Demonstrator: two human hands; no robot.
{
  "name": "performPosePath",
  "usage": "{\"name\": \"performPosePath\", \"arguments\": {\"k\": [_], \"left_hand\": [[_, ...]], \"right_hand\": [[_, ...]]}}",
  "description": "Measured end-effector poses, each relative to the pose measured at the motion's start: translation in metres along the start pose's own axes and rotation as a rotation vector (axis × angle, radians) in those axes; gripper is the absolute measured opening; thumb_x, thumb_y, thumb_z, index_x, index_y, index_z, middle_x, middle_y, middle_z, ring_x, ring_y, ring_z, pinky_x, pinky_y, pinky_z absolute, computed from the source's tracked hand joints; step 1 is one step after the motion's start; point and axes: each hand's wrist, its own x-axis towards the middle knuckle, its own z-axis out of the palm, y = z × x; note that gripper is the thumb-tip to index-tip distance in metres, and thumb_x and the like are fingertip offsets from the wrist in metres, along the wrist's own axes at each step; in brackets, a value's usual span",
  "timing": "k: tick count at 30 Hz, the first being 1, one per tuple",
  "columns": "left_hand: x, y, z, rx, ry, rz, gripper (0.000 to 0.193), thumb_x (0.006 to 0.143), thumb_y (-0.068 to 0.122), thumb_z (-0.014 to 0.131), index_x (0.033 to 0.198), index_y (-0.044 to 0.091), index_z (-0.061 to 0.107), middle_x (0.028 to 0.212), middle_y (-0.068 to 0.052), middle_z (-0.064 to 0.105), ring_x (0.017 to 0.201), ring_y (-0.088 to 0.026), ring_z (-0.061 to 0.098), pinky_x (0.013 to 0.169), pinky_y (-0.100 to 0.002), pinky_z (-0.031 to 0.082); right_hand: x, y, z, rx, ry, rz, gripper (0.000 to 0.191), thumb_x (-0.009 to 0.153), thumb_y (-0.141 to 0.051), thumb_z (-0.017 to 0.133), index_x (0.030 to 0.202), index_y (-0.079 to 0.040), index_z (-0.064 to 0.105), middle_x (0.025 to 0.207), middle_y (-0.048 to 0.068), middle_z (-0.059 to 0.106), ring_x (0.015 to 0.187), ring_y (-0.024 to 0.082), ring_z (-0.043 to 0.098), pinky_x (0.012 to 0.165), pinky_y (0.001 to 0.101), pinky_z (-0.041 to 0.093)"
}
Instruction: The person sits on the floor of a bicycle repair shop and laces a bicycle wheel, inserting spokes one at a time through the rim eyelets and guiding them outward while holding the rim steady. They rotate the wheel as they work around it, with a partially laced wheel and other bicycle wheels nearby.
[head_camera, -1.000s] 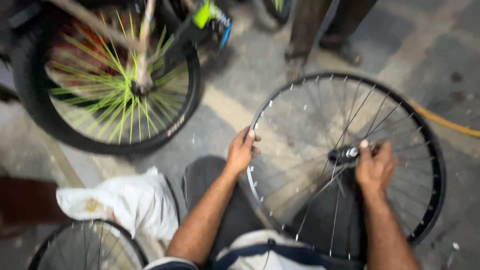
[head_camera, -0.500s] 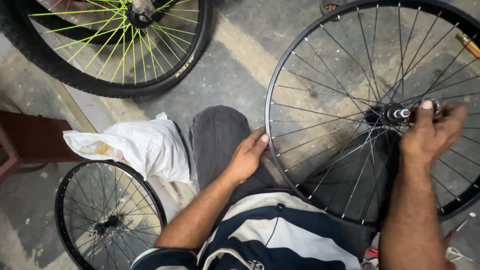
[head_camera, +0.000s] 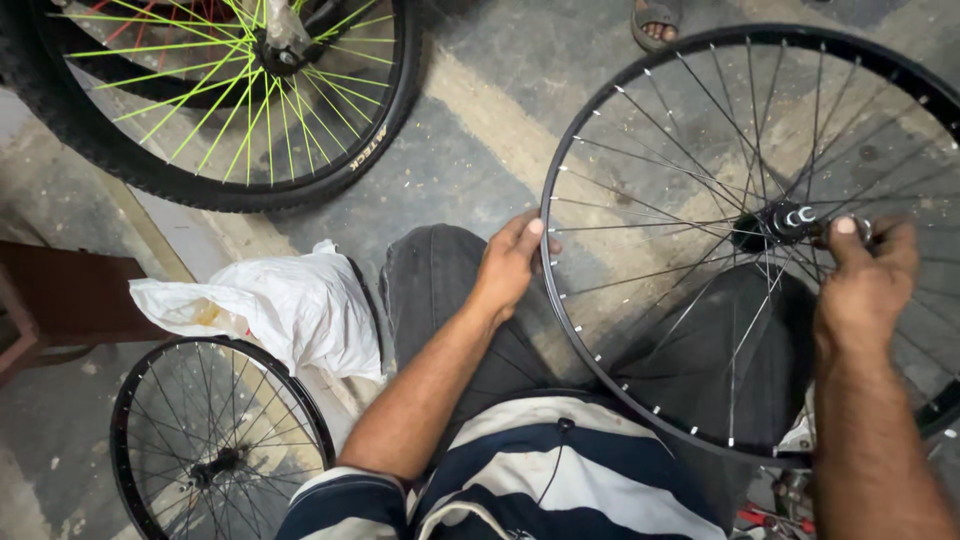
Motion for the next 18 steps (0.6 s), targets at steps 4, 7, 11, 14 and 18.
{"name": "performPosePath", "arguments": {"k": [4, 7, 11, 14, 18], "left_hand": [[0.038, -0.016, 0.004, -0.038, -0.03, -0.055, 0.044, 0.106, 0.029, 0.051, 0.141, 0.003, 0.06, 0.093, -0.004, 0.072, 0.074, -0.01, 0.059, 0.064, -0.027, 0.048], [0.052, -0.032, 0.006, -0.021, -0.02, -0.052, 0.044, 0.107, 0.029, 0.051, 0.139, 0.001, 0.06, 0.095, -0.008, 0.074, 0.075, -0.012, 0.059, 0.066, -0.029, 0.048], [0.064, -0.048, 0.005, -0.008, -0.004, -0.033, 0.044, 0.107, 0.029, 0.052, 0.139, -0.002, 0.06, 0.099, -0.011, 0.075, 0.078, -0.014, 0.063, 0.071, -0.03, 0.053], [0.069, -0.052, 0.004, -0.066, -0.025, 0.0, 0.045, 0.107, 0.028, 0.052, 0.14, -0.002, 0.057, 0.1, -0.012, 0.075, 0.082, -0.015, 0.065, 0.074, -0.031, 0.054], [0.065, -0.046, 0.005, -0.083, -0.018, 0.004, 0.045, 0.106, 0.029, 0.051, 0.138, -0.002, 0.057, 0.099, -0.014, 0.074, 0.078, -0.016, 0.063, 0.073, -0.031, 0.054]], "right_hand": [[-0.014, -0.009, 0.007, -0.065, 0.051, -0.055, 0.015, 0.11, 0.001, 0.067, 0.113, -0.002, 0.052, 0.104, 0.001, 0.052, 0.091, 0.011, 0.046, 0.089, 0.0284, 0.043], [-0.026, -0.01, 0.011, -0.214, 0.103, -0.148, 0.017, 0.107, -0.003, 0.068, 0.11, 0.001, 0.052, 0.101, 0.002, 0.053, 0.09, 0.013, 0.046, 0.086, 0.0303, 0.043], [-0.031, -0.004, 0.011, -0.427, 0.146, -0.217, 0.02, 0.102, -0.008, 0.071, 0.1, 0.003, 0.053, 0.092, 0.006, 0.056, 0.083, 0.017, 0.048, 0.077, 0.0343, 0.042], [-0.029, 0.002, 0.01, -0.471, 0.135, -0.283, 0.022, 0.103, -0.007, 0.072, 0.098, 0.003, 0.053, 0.092, 0.008, 0.056, 0.083, 0.018, 0.048, 0.08, 0.0352, 0.043], [-0.028, 0.006, 0.007, -0.412, 0.113, -0.265, 0.022, 0.105, -0.008, 0.071, 0.099, 0.003, 0.052, 0.096, 0.008, 0.058, 0.085, 0.017, 0.049, 0.083, 0.034, 0.045]]}}
